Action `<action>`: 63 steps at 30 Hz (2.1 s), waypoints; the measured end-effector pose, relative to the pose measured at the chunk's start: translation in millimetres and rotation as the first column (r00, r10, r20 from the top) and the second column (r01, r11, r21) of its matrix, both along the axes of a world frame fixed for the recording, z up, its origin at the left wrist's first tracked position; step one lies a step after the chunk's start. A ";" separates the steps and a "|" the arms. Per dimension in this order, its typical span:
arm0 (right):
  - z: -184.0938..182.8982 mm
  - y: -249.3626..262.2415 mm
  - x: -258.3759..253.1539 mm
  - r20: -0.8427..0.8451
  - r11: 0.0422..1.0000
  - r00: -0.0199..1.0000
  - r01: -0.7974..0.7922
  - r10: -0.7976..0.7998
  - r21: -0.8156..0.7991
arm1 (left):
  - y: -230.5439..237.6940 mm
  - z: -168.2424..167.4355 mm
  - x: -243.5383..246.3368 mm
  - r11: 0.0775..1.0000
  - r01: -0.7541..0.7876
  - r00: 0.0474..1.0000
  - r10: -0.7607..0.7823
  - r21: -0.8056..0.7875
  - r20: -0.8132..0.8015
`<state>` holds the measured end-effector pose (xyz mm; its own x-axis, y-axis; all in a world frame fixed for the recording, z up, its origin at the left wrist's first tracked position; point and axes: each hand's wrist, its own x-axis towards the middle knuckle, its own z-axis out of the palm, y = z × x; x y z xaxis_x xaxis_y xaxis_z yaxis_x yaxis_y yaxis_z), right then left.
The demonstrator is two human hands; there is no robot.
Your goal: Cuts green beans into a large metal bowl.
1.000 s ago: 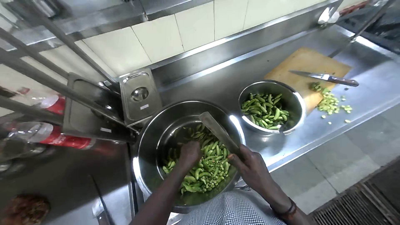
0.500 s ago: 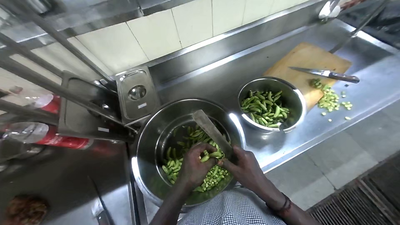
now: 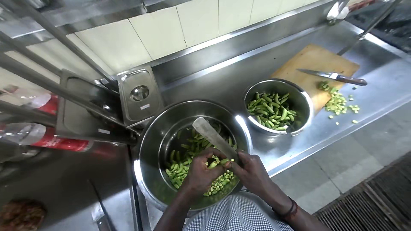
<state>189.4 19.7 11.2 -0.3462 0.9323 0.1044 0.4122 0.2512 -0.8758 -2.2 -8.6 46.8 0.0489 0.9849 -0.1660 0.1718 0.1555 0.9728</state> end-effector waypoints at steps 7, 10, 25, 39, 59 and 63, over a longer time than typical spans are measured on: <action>-0.3 -0.9 3.1 -0.118 0.998 0.991 -0.063 0.063 0.008 | 2.0 -1.0 1.7 0.960 -0.185 0.795 0.273 -0.212 0.542; -0.9 0.7 4.1 -0.082 0.997 0.994 -0.070 0.074 0.045 | 3.2 -3.9 -5.1 0.926 -0.178 0.657 0.365 -0.334 0.659; 1.7 0.4 -6.1 0.118 0.993 0.989 -0.101 0.093 0.062 | -1.4 -14.1 3.2 0.897 -0.187 0.654 0.419 -0.402 0.630; 5.5 3.7 3.0 0.181 0.999 0.983 0.024 -0.030 0.036 | 34.4 -21.9 -31.4 0.908 -0.317 0.912 0.371 -0.273 0.173; -3.0 6.4 14.6 0.063 0.991 0.991 0.122 -0.119 -0.053 | 53.7 -39.8 -22.7 0.980 0.072 0.775 -0.173 -0.188 -0.607; -4.3 6.9 9.1 0.068 0.993 0.995 0.075 -0.069 -0.095 | 28.0 -12.8 -15.1 0.999 0.042 0.845 -0.051 -0.029 -0.532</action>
